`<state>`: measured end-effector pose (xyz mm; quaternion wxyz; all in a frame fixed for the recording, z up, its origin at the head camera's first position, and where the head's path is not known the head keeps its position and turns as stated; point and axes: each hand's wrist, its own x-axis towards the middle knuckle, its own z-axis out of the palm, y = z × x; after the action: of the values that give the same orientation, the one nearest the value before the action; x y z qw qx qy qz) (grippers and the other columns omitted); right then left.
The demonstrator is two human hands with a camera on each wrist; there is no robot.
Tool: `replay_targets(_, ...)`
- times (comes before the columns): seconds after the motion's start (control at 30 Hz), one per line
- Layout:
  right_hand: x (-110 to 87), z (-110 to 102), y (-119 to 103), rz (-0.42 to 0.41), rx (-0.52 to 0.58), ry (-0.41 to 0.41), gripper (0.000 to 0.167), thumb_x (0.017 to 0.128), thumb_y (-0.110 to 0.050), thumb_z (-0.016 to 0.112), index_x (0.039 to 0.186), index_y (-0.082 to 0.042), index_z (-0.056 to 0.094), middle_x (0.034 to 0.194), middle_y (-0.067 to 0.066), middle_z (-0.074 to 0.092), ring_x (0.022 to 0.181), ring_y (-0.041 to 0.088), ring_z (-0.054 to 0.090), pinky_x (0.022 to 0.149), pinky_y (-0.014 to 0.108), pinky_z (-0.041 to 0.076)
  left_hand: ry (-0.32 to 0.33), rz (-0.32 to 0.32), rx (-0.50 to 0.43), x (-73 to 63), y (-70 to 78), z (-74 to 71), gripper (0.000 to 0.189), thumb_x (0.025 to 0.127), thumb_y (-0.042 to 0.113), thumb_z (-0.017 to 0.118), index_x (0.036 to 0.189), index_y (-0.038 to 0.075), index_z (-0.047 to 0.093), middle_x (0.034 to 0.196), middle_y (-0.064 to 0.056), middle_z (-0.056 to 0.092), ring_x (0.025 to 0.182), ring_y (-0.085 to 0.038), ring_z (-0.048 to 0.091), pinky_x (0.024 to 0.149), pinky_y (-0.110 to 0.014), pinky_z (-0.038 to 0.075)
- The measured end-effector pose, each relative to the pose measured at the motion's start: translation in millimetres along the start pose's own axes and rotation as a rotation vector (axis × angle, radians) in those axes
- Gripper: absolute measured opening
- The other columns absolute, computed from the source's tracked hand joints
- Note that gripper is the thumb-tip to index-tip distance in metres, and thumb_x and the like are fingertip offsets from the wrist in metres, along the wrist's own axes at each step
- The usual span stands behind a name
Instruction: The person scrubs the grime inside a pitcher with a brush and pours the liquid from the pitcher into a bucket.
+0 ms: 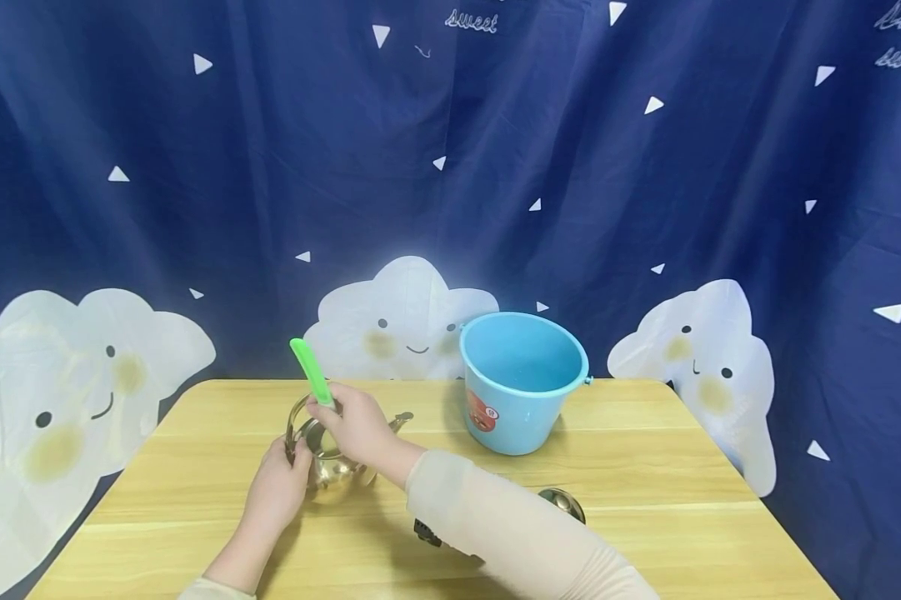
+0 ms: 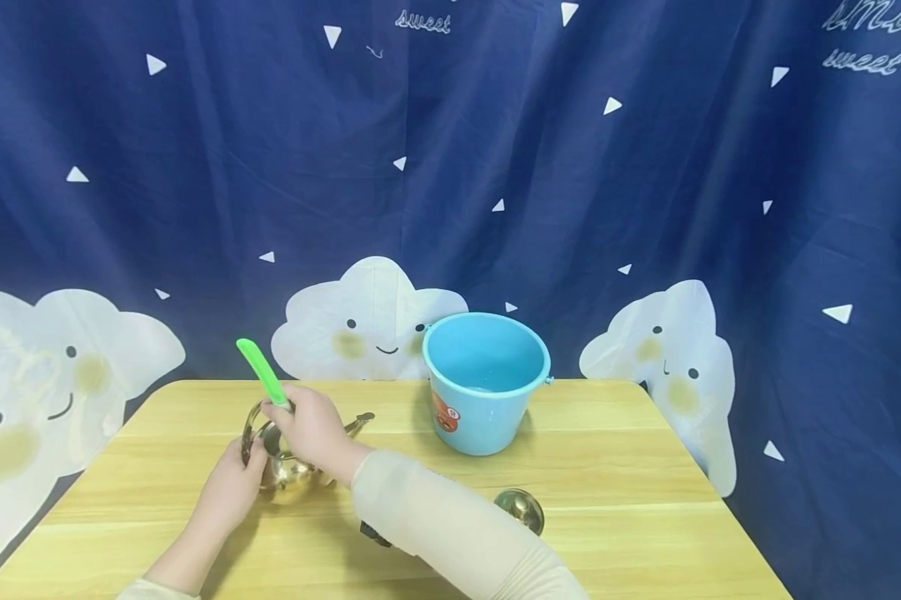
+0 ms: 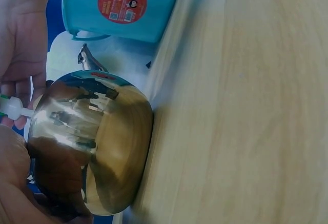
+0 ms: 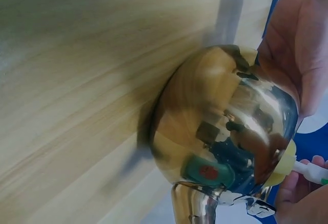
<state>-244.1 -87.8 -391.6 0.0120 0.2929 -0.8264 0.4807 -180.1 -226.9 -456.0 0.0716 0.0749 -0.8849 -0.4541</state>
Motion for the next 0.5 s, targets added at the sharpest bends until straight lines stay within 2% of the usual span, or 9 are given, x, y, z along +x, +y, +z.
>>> replay_targets(0.17, 0.9, -1.4, -1.1, 0.008, -0.012, -0.003, 0.012, 0.1, -0.024, 0.063, 0.105, -0.017, 0.07, 0.089, -0.007, 0.069, 0.067, 0.003, 0.054, 0.065, 0.019, 0.049, 0.001, -0.008, 0.005, -0.1, -1.4, 0.3, 0.059, 0.109, 0.033, 0.026, 0.133, -0.019, 0.038, 0.074, -0.008, 0.05, 0.058, -0.018, 0.046, 0.049, -0.029, 0.044)
replay_targets(0.37, 3.4, -2.1, -1.4, 0.055, 0.009, 0.011, 0.017, 0.099, -0.027, 0.063, 0.109, -0.016, 0.071, 0.085, -0.004, 0.07, 0.059, 0.005, 0.051, 0.054, 0.021, 0.047, 0.001, -0.014, 0.002, 1.0, -1.6, 0.7, 0.061, 0.109, 0.034, 0.026, 0.136, -0.019, 0.036, 0.076, -0.01, 0.051, 0.06, -0.02, 0.046, 0.05, -0.03, 0.045)
replay_targets(0.5, 6.4, -3.4, -0.2, 0.068, 0.027, 0.039, 0.014, 0.098, -0.027, 0.066, 0.104, -0.016, 0.072, 0.088, -0.006, 0.072, 0.07, 0.002, 0.06, 0.062, 0.019, 0.05, 0.002, -0.01, 0.022, 1.7, -2.3, 0.4, 0.064, 0.109, 0.035, 0.025, 0.138, -0.022, 0.033, 0.079, -0.012, 0.052, 0.063, -0.021, 0.049, 0.053, -0.032, 0.046)
